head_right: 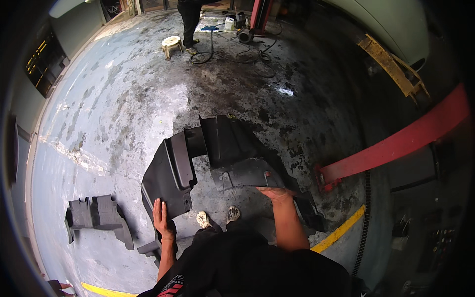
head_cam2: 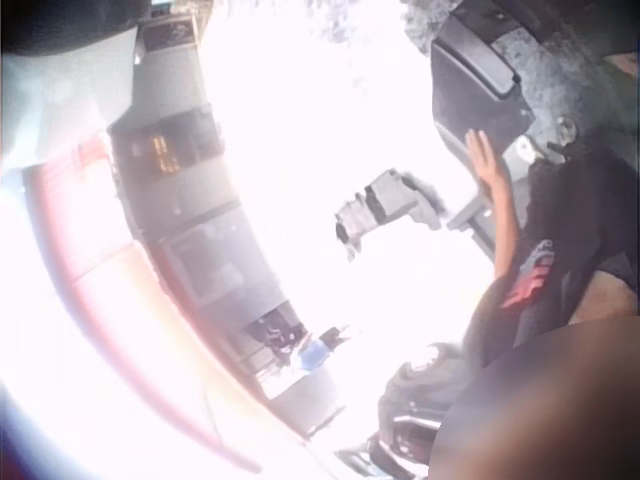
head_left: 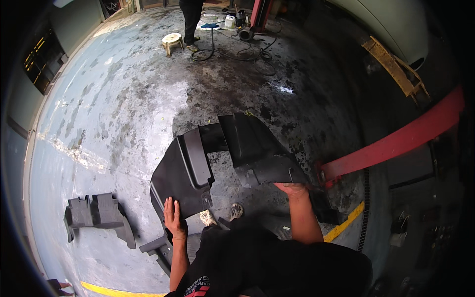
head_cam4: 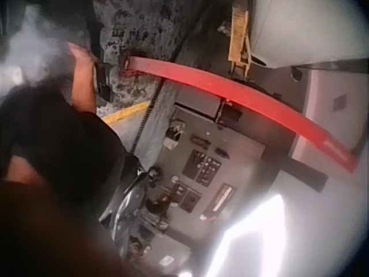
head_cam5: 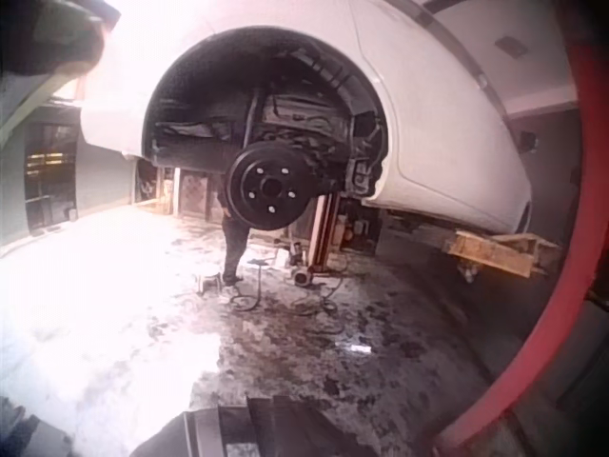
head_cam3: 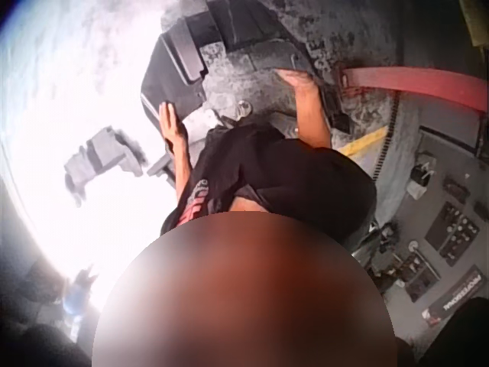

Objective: The person picks up a black plastic wheel arch liner and positions it into the wheel well of a white car raised on a lift. They align the liner around the brake disc and suspension components, then secure it by inserting fasteners into the mounting holes.

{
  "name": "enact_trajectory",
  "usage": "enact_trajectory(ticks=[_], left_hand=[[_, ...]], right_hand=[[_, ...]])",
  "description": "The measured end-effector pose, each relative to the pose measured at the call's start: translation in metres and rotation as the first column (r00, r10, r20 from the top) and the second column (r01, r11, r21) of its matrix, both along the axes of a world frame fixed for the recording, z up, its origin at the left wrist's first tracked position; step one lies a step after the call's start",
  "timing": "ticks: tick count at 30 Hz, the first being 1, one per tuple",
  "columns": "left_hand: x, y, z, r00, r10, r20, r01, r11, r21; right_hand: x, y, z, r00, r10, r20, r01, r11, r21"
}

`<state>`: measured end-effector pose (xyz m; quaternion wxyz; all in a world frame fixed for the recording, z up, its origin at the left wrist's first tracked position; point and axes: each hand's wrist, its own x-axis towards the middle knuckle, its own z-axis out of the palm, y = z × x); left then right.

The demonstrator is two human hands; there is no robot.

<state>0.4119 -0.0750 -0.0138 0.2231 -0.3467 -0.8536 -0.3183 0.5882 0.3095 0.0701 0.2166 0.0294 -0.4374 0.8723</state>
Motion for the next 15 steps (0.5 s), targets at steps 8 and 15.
enact_trajectory(ticks=[8,15], left_hand=[[-0.024,0.01,-0.009,0.994,-0.099,-0.04,0.101,0.994,0.049],[-0.025,-0.003,-0.043,0.969,-0.213,0.128,0.228,0.966,-0.12]], right_hand=[[-0.005,-0.099,0.118,0.875,-0.377,0.304,0.435,0.888,-0.15],[-0.062,-0.013,0.091,0.378,-0.817,0.435,0.888,0.453,0.079]])
